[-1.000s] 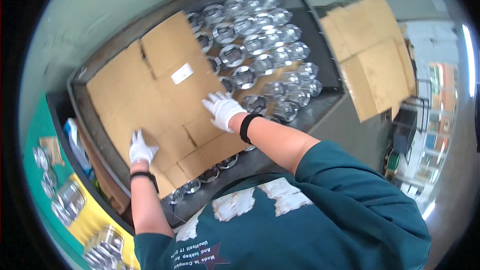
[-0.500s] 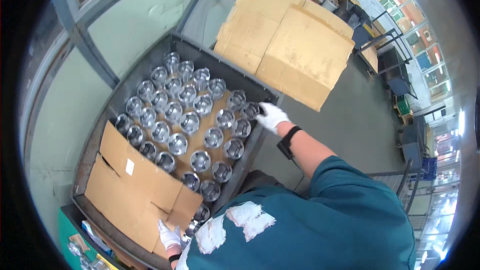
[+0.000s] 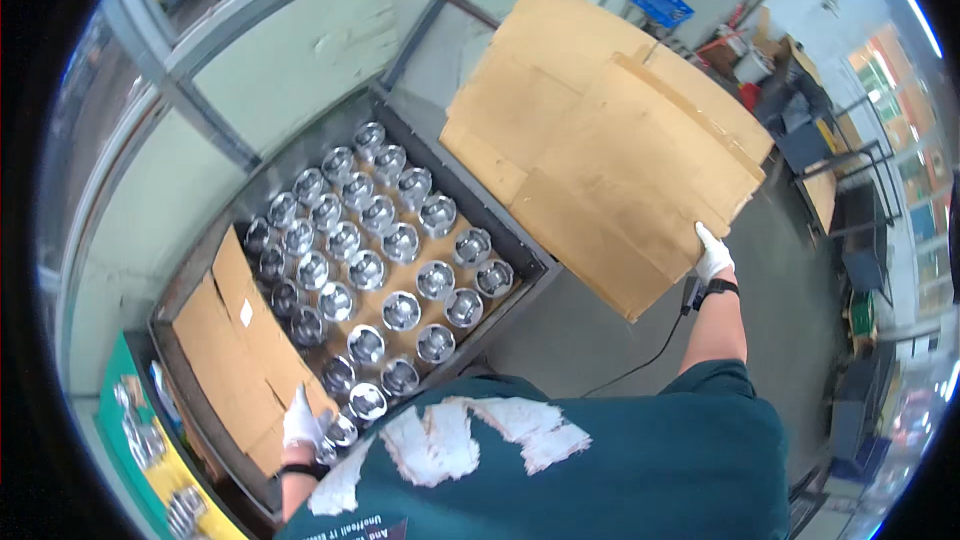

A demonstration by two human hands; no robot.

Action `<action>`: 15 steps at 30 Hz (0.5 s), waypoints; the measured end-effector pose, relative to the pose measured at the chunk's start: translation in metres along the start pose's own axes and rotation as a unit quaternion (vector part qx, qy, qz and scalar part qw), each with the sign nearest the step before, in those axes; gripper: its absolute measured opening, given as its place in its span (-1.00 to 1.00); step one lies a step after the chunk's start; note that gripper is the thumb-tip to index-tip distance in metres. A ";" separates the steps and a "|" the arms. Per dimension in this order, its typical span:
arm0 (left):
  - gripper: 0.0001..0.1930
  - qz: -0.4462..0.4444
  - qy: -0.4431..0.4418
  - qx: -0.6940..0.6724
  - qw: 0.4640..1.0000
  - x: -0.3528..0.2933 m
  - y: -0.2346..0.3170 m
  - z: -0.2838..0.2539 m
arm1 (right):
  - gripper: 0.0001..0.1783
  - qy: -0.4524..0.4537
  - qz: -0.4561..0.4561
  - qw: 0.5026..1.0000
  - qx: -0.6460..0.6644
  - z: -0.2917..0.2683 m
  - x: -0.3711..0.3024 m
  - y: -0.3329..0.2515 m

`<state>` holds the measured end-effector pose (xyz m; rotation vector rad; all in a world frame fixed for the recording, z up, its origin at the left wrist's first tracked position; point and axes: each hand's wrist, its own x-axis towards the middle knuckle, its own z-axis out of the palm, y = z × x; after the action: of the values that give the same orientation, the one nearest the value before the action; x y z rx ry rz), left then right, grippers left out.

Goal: Inspecting metal engine pistons by placing them into a measurement jig with dial gauges and organizing them on a cart with cardboard separators.

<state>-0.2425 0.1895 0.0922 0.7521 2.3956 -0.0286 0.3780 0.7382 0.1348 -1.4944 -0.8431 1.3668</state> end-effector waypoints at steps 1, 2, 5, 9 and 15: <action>-0.11 -0.017 -0.005 0.011 1.000 -0.003 0.023 -0.016 | -0.31 -0.023 0.032 0.999 0.011 0.017 -0.015 -0.011; -0.08 0.032 0.038 0.038 0.998 0.008 0.003 -0.004 | -0.31 -0.036 0.038 0.999 0.008 0.033 -0.021 -0.016; -0.11 0.024 0.034 0.022 0.999 0.015 0.028 -0.023 | -0.42 -0.047 -0.160 0.986 -0.019 0.063 -0.042 -0.028; -0.20 0.045 0.014 -0.020 0.999 0.011 0.067 -0.043 | -0.49 -0.001 -0.270 0.962 -0.032 0.115 -0.097 -0.063; -0.25 0.134 -0.013 -0.091 0.987 0.024 0.104 -0.046 | -0.53 -0.039 -0.383 0.922 -0.036 0.166 -0.186 -0.128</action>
<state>-0.2292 0.2981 0.1322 0.9705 2.2163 0.2838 0.1981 0.6402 0.3261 -0.9800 -1.3573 0.8069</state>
